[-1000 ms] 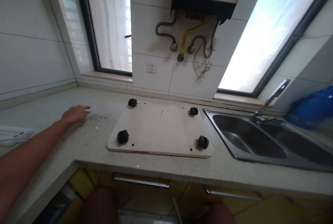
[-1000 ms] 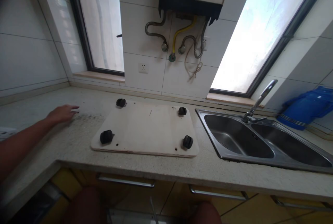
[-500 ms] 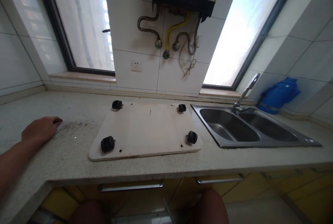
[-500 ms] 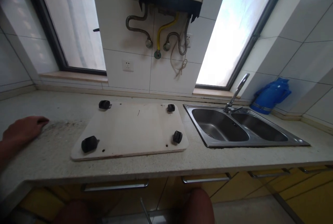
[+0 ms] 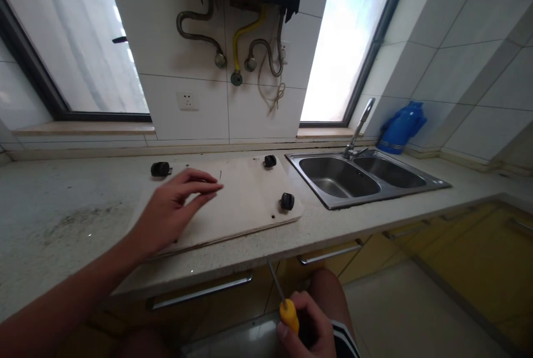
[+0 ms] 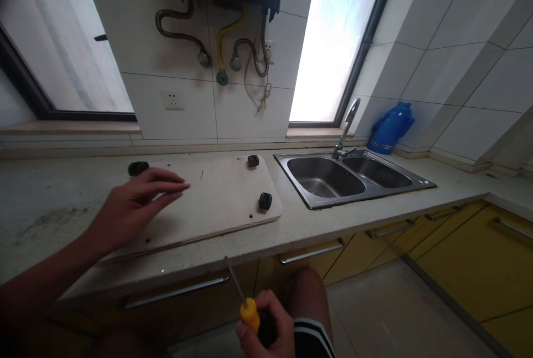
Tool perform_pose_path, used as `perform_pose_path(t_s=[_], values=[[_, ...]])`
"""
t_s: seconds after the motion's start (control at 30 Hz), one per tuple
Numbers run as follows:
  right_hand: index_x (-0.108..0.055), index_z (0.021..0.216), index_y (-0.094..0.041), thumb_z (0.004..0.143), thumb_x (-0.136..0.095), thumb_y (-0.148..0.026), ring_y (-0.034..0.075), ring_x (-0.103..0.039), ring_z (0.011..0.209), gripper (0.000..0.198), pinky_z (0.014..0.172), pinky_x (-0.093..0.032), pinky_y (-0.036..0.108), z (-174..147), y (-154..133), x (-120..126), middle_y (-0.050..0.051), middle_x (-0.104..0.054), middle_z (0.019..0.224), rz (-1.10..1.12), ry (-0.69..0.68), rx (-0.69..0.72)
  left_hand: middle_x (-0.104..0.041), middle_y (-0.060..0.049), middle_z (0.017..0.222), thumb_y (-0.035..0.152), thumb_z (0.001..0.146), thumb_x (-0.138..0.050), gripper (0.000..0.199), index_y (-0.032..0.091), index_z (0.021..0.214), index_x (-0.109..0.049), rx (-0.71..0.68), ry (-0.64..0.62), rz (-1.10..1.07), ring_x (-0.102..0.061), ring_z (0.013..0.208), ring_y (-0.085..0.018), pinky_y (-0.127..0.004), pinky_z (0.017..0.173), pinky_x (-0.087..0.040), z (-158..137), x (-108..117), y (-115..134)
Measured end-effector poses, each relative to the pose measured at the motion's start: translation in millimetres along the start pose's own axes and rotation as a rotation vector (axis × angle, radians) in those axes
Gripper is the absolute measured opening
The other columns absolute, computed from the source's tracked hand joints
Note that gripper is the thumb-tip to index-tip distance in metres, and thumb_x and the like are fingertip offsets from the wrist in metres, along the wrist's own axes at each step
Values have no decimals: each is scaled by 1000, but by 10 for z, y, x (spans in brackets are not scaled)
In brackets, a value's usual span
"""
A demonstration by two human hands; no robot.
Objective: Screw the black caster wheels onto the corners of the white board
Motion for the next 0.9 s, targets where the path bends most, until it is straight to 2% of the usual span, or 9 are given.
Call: perform_pose_path(t_s=[0.07, 0.13, 0.2, 0.27, 0.33, 0.4, 0.5, 0.7, 0.9], values=[[-65, 83, -23, 83, -88, -60, 12, -50, 61, 44, 55, -44, 23, 39, -131, 21, -1, -58, 72, 1, 17, 72, -79, -5, 119, 44, 107, -73, 22, 31, 111, -90, -13, -133, -160, -74, 100, -19, -26, 71, -57, -11, -375, 299], [-68, 90, -23, 86, -89, -51, 12, -55, 65, 35, 60, -47, 22, 83, -319, 5, -1, -62, 78, -29, -50, 84, -79, -5, 116, 41, 107, -73, 20, 31, 109, -90, 25, -193, -316, -76, 99, -18, -25, 76, -60, -30, -599, 464], [-70, 95, -24, 91, -86, -43, 13, -59, 69, 26, 64, -50, 22, 117, -534, -9, 0, -65, 81, -71, -143, 92, -81, -5, 110, 41, 105, -76, 18, 29, 109, -89, 118, -232, -488, -79, 98, -19, -27, 85, -64, -56, -748, 526], [-71, 98, -24, 94, -84, -40, 13, -62, 73, 21, 68, -52, 21, 143, -705, 45, 0, -67, 84, -116, -156, 95, -82, -5, 102, 42, 101, -82, 18, 26, 107, -88, 243, -285, -632, -81, 96, -20, -30, 90, -66, -105, -874, 537], [-71, 97, -24, 94, -84, -40, 13, -64, 75, 21, 69, -53, 21, 158, -793, 109, 0, -68, 84, -155, -127, 79, -83, -5, 96, 44, 97, -87, 22, 24, 104, -87, 355, -327, -718, -82, 93, -20, -31, 90, -68, -166, -960, 544], [-71, 96, -23, 94, -85, -42, 13, -64, 73, 23, 68, -53, 21, 157, -828, 124, 0, -69, 83, -186, -113, 64, -83, -4, 92, 45, 94, -91, 25, 22, 102, -86, 420, -338, -776, -82, 90, -19, -28, 86, -68, -213, -993, 567], [-71, 91, -22, 92, -85, -44, 14, -64, 70, 26, 65, -53, 22, 135, -876, 108, 0, -70, 79, -214, -97, 83, -82, -3, 86, 44, 92, -93, 25, 22, 100, -86, 447, -350, -841, -80, 85, -16, -24, 82, -67, -259, -1009, 625], [-75, 88, -20, 90, -85, -44, 15, -67, 69, 26, 64, -54, 22, 61, -932, 84, 3, -75, 80, -300, -100, 108, -82, -2, 95, 40, 94, -93, 19, 24, 101, -86, 420, -417, -845, -78, 88, -14, -22, 85, -66, -357, -1028, 702], [-75, 85, -20, 90, -84, -46, 12, -64, 63, 27, 59, -51, 19, 23, -964, 67, 0, -73, 73, -267, -97, 109, -81, -1, 95, 37, 97, -88, 14, 25, 103, -86, 368, -488, -732, -76, 89, -14, -22, 84, -64, -417, -961, 758]])
Point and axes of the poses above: each hand's wrist, its own z-axis towards the middle knuckle, its own x-axis out of the back of the hand, y = z × x, the point moved 9 cm from there along z, towards the middle knuckle
